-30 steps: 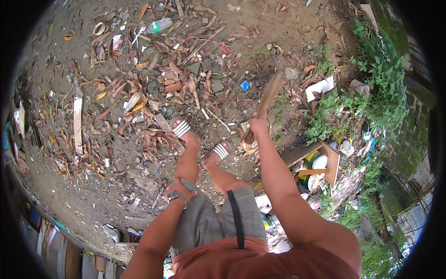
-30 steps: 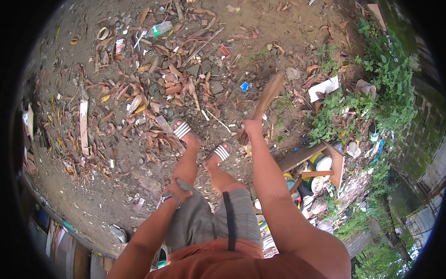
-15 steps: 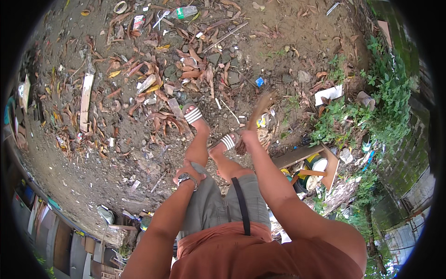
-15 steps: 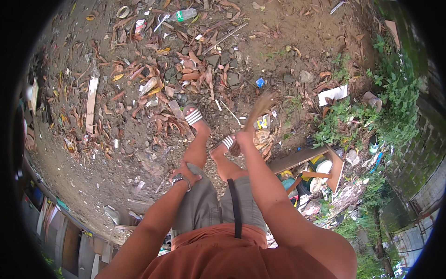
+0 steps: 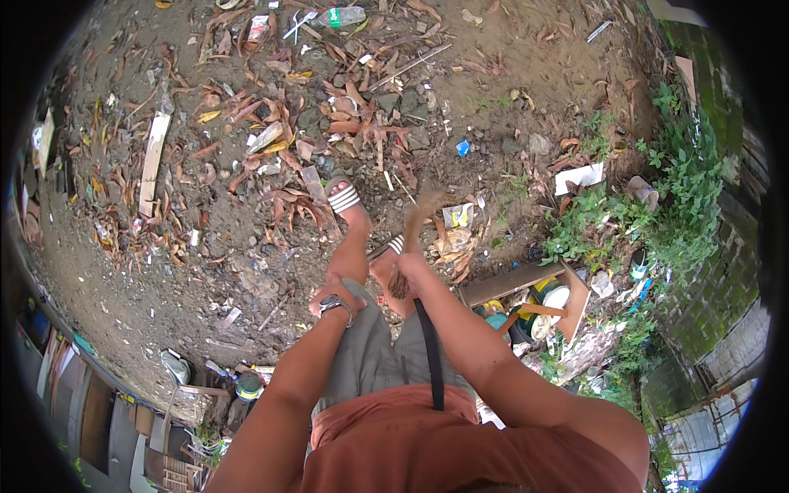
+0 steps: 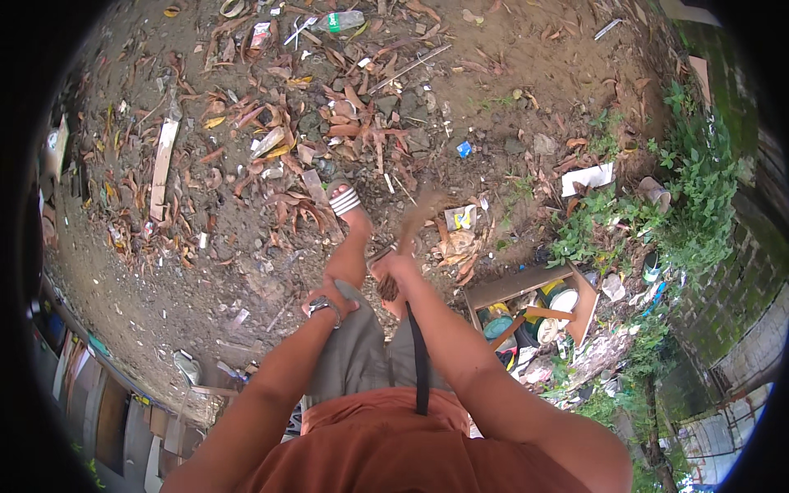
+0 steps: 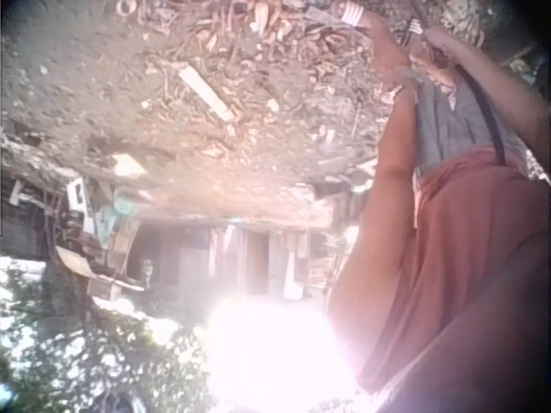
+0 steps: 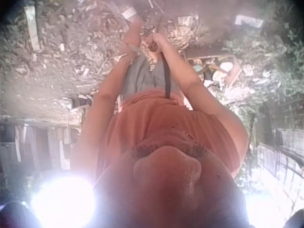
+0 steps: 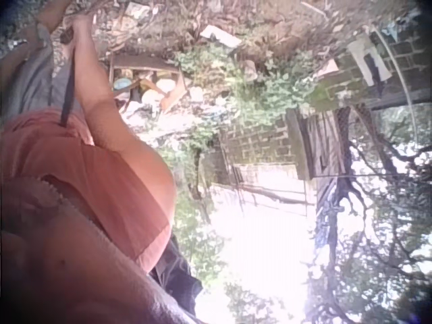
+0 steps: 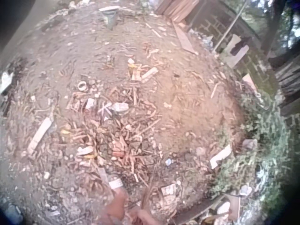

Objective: The person sweeps a cluttered outdoor yard with a traditional broom, gathering leaves and small debris. They occasionally pause to move larger items like a steering wheel, plastic containers, and wooden planks to continue sweeping.

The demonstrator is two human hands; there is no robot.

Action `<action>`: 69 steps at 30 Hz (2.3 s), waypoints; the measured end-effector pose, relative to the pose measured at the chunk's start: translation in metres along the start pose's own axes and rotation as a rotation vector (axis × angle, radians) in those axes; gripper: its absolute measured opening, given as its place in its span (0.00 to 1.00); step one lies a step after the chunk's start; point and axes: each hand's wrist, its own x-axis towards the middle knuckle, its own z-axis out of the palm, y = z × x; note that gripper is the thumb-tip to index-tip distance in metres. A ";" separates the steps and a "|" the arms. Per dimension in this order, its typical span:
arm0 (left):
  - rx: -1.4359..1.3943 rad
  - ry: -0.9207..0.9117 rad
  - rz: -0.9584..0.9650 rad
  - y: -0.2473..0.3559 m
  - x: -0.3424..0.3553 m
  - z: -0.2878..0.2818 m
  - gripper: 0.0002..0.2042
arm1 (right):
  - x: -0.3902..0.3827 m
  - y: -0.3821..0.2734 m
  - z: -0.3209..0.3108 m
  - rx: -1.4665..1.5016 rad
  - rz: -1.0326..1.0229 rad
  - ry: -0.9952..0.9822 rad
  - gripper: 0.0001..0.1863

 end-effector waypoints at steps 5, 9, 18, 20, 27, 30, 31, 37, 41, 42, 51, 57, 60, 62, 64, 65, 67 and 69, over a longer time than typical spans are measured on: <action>-0.019 -0.055 0.029 -0.006 0.000 -0.002 0.58 | -0.028 -0.016 0.054 -0.727 -0.754 -0.179 0.54; -0.035 -0.043 0.027 -0.010 -0.001 -0.007 0.58 | -0.053 -0.052 0.070 -0.127 -0.199 -0.067 0.54; -0.110 -0.049 0.031 -0.010 0.007 -0.011 0.58 | -0.021 -0.169 0.071 -0.918 -0.850 -0.264 0.51; -0.165 -0.036 0.064 -0.012 0.006 -0.012 0.58 | -0.010 -0.194 0.047 -0.572 -0.640 -0.291 0.49; -0.232 -0.028 0.045 -0.001 -0.007 -0.033 0.57 | 0.079 -0.301 0.023 -0.044 0.109 -0.159 0.32; -0.278 -0.024 -0.001 0.019 -0.007 -0.046 0.58 | 0.063 -0.313 0.008 -0.979 -0.637 -0.383 0.52; -0.278 -0.025 -0.037 0.025 -0.005 -0.049 0.59 | 0.054 -0.310 -0.005 -1.022 -0.879 -0.301 0.52; -0.462 0.060 0.036 0.081 0.003 -0.055 0.57 | 0.125 -0.342 -0.118 0.230 -0.330 0.308 0.42; -0.409 0.003 0.029 0.131 -0.007 -0.068 0.55 | 0.177 -0.373 -0.132 -0.485 -0.376 0.054 0.40; -0.402 -0.017 0.018 0.144 -0.013 -0.070 0.54 | 0.170 -0.376 -0.131 -0.745 -0.480 -0.065 0.46; -0.345 0.089 0.069 0.227 -0.077 -0.164 0.48 | 0.100 -0.463 -0.344 -0.114 -0.480 0.320 0.47; -0.145 0.162 0.033 0.280 -0.130 -0.255 0.50 | 0.171 -0.572 -0.339 -0.644 -0.392 -0.014 0.45; -0.157 0.284 0.060 0.311 -0.158 -0.299 0.51 | 0.135 -0.583 -0.350 -0.849 -0.553 -0.205 0.46; -0.143 0.328 0.135 0.328 -0.175 -0.328 0.51 | 0.112 -0.570 -0.398 -0.895 -0.783 -0.195 0.49; -0.203 0.397 0.234 0.338 -0.190 -0.352 0.51 | 0.108 -0.546 -0.446 -0.657 -0.690 -0.025 0.48; -0.220 0.410 0.300 0.344 -0.195 -0.362 0.52 | 0.119 -0.541 -0.470 -0.493 -0.607 0.179 0.48; -0.256 0.369 0.364 0.358 -0.205 -0.372 0.53 | 0.156 -0.540 -0.475 -0.112 -0.406 0.355 0.49; -0.231 0.379 0.361 0.385 -0.209 -0.382 0.58 | 0.197 -0.565 -0.470 0.298 -0.063 0.411 0.49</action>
